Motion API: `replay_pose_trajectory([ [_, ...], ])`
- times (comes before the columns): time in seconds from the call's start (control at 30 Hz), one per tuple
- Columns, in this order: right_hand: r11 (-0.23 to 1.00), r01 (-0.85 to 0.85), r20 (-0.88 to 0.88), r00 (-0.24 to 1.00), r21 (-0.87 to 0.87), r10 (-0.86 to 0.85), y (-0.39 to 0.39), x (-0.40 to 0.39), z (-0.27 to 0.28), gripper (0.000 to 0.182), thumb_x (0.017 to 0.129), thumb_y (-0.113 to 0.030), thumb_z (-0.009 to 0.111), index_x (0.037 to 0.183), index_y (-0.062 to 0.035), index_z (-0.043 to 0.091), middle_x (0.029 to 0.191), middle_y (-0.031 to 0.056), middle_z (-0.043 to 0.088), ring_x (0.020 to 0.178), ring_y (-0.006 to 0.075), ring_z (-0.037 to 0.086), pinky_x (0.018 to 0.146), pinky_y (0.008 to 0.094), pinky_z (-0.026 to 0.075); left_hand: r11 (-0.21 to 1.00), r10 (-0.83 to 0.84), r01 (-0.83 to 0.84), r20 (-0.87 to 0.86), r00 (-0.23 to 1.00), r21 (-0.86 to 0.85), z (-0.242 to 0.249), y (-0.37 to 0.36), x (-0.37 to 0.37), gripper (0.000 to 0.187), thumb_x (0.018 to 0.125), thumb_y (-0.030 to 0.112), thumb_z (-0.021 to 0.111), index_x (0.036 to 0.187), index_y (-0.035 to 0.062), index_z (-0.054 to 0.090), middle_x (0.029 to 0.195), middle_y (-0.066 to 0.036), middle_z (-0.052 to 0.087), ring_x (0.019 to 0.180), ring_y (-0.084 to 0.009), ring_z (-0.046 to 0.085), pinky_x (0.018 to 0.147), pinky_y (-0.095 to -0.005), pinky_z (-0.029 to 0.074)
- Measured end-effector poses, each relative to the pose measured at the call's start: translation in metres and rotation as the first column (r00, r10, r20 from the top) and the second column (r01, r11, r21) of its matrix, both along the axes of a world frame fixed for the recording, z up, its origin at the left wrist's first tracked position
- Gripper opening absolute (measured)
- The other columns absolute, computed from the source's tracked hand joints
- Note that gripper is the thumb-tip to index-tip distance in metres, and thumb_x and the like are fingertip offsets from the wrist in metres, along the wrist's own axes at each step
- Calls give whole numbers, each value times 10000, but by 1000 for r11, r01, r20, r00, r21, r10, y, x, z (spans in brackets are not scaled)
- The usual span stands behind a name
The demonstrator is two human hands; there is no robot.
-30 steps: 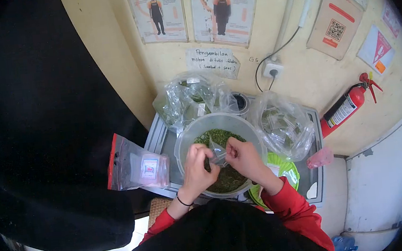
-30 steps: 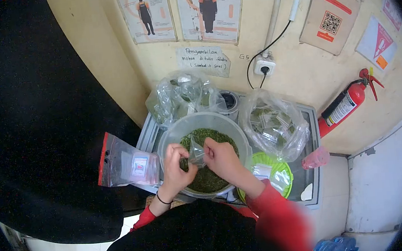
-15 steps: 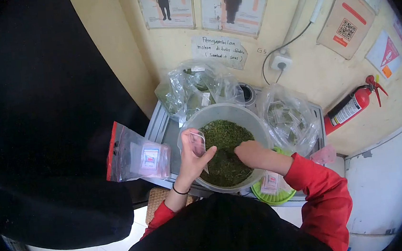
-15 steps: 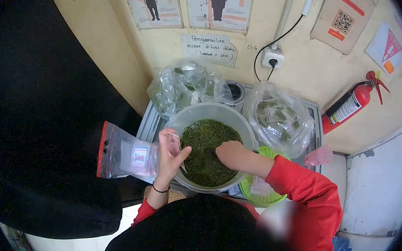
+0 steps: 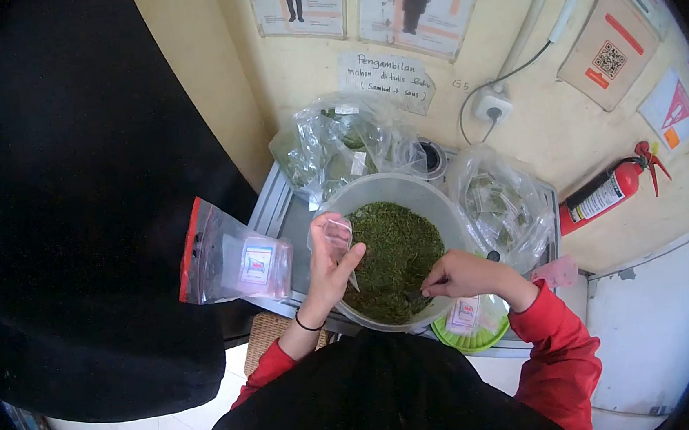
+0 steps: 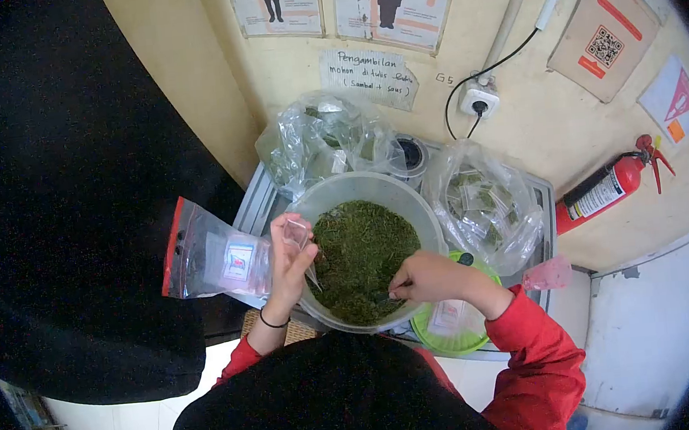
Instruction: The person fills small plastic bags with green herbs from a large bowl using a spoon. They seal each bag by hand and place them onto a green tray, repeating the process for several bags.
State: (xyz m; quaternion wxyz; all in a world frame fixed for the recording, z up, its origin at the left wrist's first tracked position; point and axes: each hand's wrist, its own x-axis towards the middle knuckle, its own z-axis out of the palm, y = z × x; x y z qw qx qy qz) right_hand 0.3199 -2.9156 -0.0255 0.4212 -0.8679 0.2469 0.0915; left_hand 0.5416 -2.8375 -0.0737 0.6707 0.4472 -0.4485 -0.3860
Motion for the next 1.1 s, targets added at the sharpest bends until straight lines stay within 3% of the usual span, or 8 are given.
replay_pose_trajectory([
  [0.2, 971, 214, 142, 963, 103, -228, -15, -8, 5, 194, 771, -187, 602, 897, -45, 643, 738, 128, 631, 666, 182, 598, 634, 279, 450, 990, 52, -59, -65, 997, -124, 6, 5, -1, 553, 719, 114, 655, 1180, 24, 362, 1128, -93, 426, 1085, -185, 416, 946, -322, 280],
  [0.4, 931, 364, 234, 902, 36, -362, -19, -11, 17, 173, 760, -146, 619, 890, -36, 644, 742, 127, 626, 655, 175, 592, 601, 269, 445, 993, 83, -83, -15, 996, -82, 7, 4, -3, 578, 666, 107, 713, 1160, 24, 423, 1072, -84, 500, 1032, -185, 466, 921, -321, 319],
  [0.5, 885, 454, 334, 854, -103, -399, -17, -9, 27, 155, 750, -137, 620, 862, -35, 648, 705, 128, 610, 623, 196, 583, 576, 278, 442, 993, 33, -64, 298, 954, 94, 6, 2, -4, 580, 625, 138, 752, 1123, 36, 473, 1058, -94, 530, 982, -200, 501, 866, -326, 378],
  [0.53, 866, 475, 393, 834, -155, -387, -15, -7, 33, 146, 745, -132, 619, 853, -38, 650, 689, 128, 602, 608, 208, 577, 567, 286, 441, 993, 117, -118, 521, 845, -32, 11, -1, -6, 566, 596, 203, 773, 1076, 41, 521, 998, -110, 565, 921, -231, 531, 804, -333, 416],
  [0.63, 813, 467, 484, 832, -347, -272, -5, 3, 47, 135, 726, -107, 611, 847, -63, 651, 648, 122, 563, 567, 246, 552, 539, 315, 435, 997, 74, -80, 618, 783, -19, 18, -2, -7, 560, 584, 244, 776, 1047, 34, 542, 929, -112, 587, 888, -253, 543, 789, -337, 417],
  [0.87, 755, 412, 448, 877, -510, -177, 12, 18, 32, 191, 712, -79, 602, 894, -115, 646, 671, 109, 494, 613, 268, 518, 542, 340, 416, 995, 77, -97, 605, 792, 0, 11, -2, -7, 590, 574, 323, 771, 1049, 43, 562, 873, -98, 604, 829, -248, 562, 763, -342, 417],
  [1.07, 775, 537, 506, 795, -333, -333, 12, -1, 35, 255, 710, -62, 609, 960, -106, 635, 681, 92, 492, 635, 241, 506, 576, 333, 412, 994, 109, -79, 551, 828, -79, 5, -4, -6, 595, 568, 296, 780, 1052, 40, 546, 854, -91, 606, 793, -235, 567, 750, -328, 423],
  [1.1, 783, 492, 451, 838, -381, -307, 9, -8, 33, 262, 712, -68, 613, 971, -101, 630, 691, 94, 500, 643, 240, 511, 581, 329, 414, 993, 117, -87, 533, 838, -82, 7, -4, -7, 602, 565, 285, 783, 1054, 35, 538, 845, -87, 601, 790, -231, 567, 741, -321, 427],
])
